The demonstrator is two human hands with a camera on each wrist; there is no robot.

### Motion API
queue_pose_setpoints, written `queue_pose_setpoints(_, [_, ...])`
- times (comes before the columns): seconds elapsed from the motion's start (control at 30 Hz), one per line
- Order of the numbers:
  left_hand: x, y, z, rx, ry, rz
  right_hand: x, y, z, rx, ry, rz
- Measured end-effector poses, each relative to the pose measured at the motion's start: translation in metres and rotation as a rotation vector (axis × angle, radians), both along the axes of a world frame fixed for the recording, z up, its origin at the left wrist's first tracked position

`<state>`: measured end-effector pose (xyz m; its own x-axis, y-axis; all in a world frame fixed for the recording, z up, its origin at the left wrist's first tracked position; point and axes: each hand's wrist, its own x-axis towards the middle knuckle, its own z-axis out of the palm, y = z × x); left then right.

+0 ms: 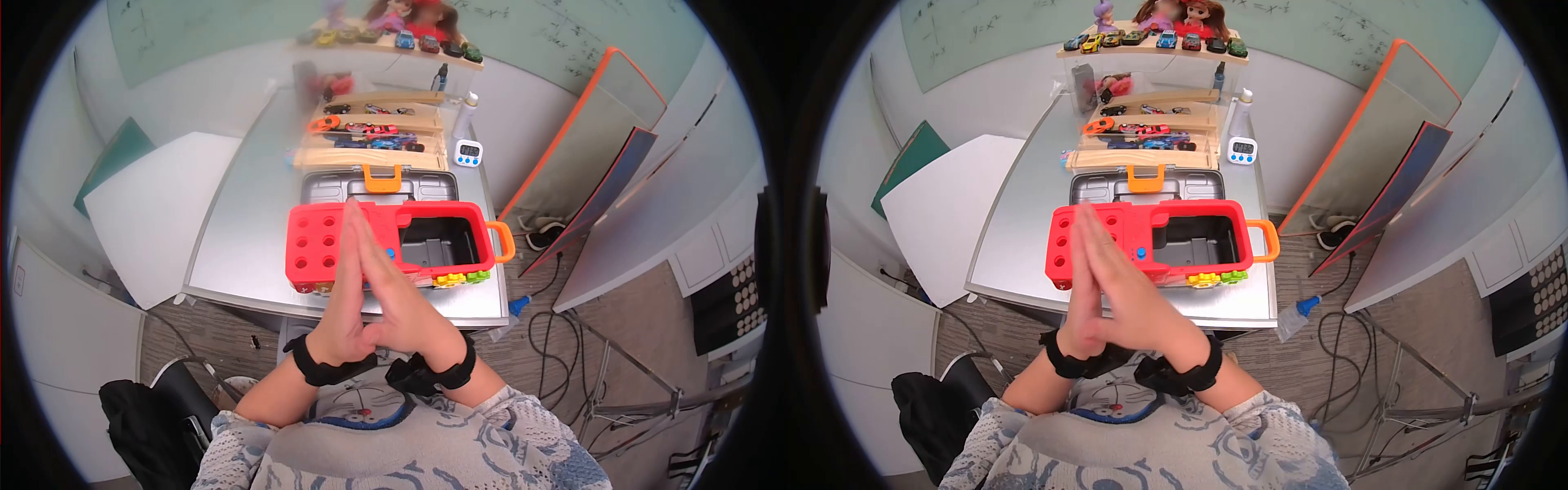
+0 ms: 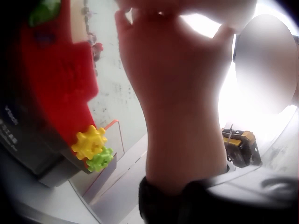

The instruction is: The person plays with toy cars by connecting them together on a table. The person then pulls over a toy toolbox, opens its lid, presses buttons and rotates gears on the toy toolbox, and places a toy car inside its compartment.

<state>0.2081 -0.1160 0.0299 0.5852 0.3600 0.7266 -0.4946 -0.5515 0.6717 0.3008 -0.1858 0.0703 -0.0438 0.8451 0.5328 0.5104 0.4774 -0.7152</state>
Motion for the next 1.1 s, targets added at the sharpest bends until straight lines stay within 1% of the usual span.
queue_pose_setpoints(0.03, [-0.001,0.006,0.001,0.12,0.067,0.01,0.006,-0.002,-0.002,0.004,0.002,0.001])
queue_pose_setpoints(0.07, [-0.009,0.007,0.014,0.005,0.25,-0.01,0.016,-0.004,-0.005,-0.033,-0.038,-0.027])
queue_pose_setpoints(0.1, [-0.012,0.014,0.016,0.015,0.249,-0.01,0.024,-0.006,-0.004,-0.067,-0.077,-0.058])
queue_pose_setpoints(0.13, [-0.015,0.022,0.019,0.101,0.25,0.053,0.025,-0.01,0.001,-0.052,-0.032,-0.148])
queue_pose_setpoints(0.17, [-0.016,0.027,0.022,0.187,0.25,0.115,0.029,-0.01,0.001,-0.042,-0.03,-0.153])
queue_pose_setpoints(0.2, [-0.013,0.026,0.026,0.196,0.252,0.109,0.032,-0.01,-0.001,0.056,0.082,-0.206])
queue_pose_setpoints(0.23, [-0.009,0.021,0.032,0.083,0.188,0.082,0.034,-0.011,-0.002,0.152,0.195,-0.258])
queue_pose_setpoints(0.3, [-0.004,0.013,0.039,-0.155,0.066,0.027,0.034,-0.013,-0.004,0.19,0.223,-0.274])
queue_pose_setpoints(0.33, [0.006,0.02,0.031,0.314,0.107,0.225,0.032,-0.014,-0.006,0.172,0.069,-0.197])
queue_pose_setpoints(0.37, [0.0,0.018,0.026,0.346,0.309,0.017,0.029,-0.015,-0.009,0.153,-0.085,-0.117])
queue_pose_setpoints(0.4, [0.005,0.001,0.019,0.188,0.261,-0.059,0.011,-0.013,-0.012,0.087,0.09,-0.047])
queue_pose_setpoints(0.43, [0.013,-0.015,0.019,0.03,0.211,-0.133,0.003,-0.019,-0.013,0.042,0.243,-0.047])
queue_pose_setpoints(0.5, [0.016,-0.011,0.019,0.063,0.228,-0.161,0.014,-0.021,-0.02,0.141,0.194,-0.014])
queue_pose_setpoints(0.53, [0.018,-0.008,0.019,0.108,0.26,-0.167,0.018,-0.024,-0.016,0.137,0.195,-0.017])
queue_pose_setpoints(0.57, [0.02,-0.007,0.02,0.151,0.294,-0.175,0.022,-0.027,-0.01,0.081,0.167,-0.046])
queue_pose_setpoints(0.6, [0.021,-0.007,0.026,0.146,0.292,-0.194,0.025,-0.029,-0.005,0.031,0.135,-0.074])
queue_pose_setpoints(0.63, [0.023,-0.008,0.027,0.147,0.289,-0.194,0.026,-0.03,-0.004,0.032,0.131,-0.074])
queue_pose_setpoints(0.7, [0.024,-0.01,0.027,0.155,0.264,-0.183,0.026,-0.03,-0.003,0.062,0.205,-0.024])
queue_pose_setpoints(0.83, [0.019,-0.006,0.017,0.111,0.327,-0.171,0.027,-0.029,-0.011,0.041,0.123,-0.047])
queue_pose_setpoints(0.9, [0.015,-0.003,0.014,0.073,0.352,-0.01,0.029,-0.027,-0.008,-0.081,0.033,-0.124])
queue_pose_setpoints(0.93, [0.014,0.001,0.013,0.075,0.251,0.055,0.028,-0.024,-0.004,0.005,0.085,-0.169])
queue_pose_setpoints(0.97, [0.013,0.006,0.013,0.075,0.252,0.057,0.026,-0.024,0.004,0.005,0.086,-0.167])
queue_pose_setpoints(1.03, [0.014,0.016,0.012,0.007,-0.075,0.15,0.025,-0.026,0.019,0.13,0.26,-0.3])
queue_pose_setpoints(1.07, [0.014,0.018,0.012,-0.028,-0.24,0.197,0.026,-0.025,0.017,0.214,0.302,-0.272])
queue_pose_setpoints(1.1, [0.013,0.015,0.011,-0.03,-0.243,0.199,0.028,-0.022,0.01,0.213,0.299,-0.27])
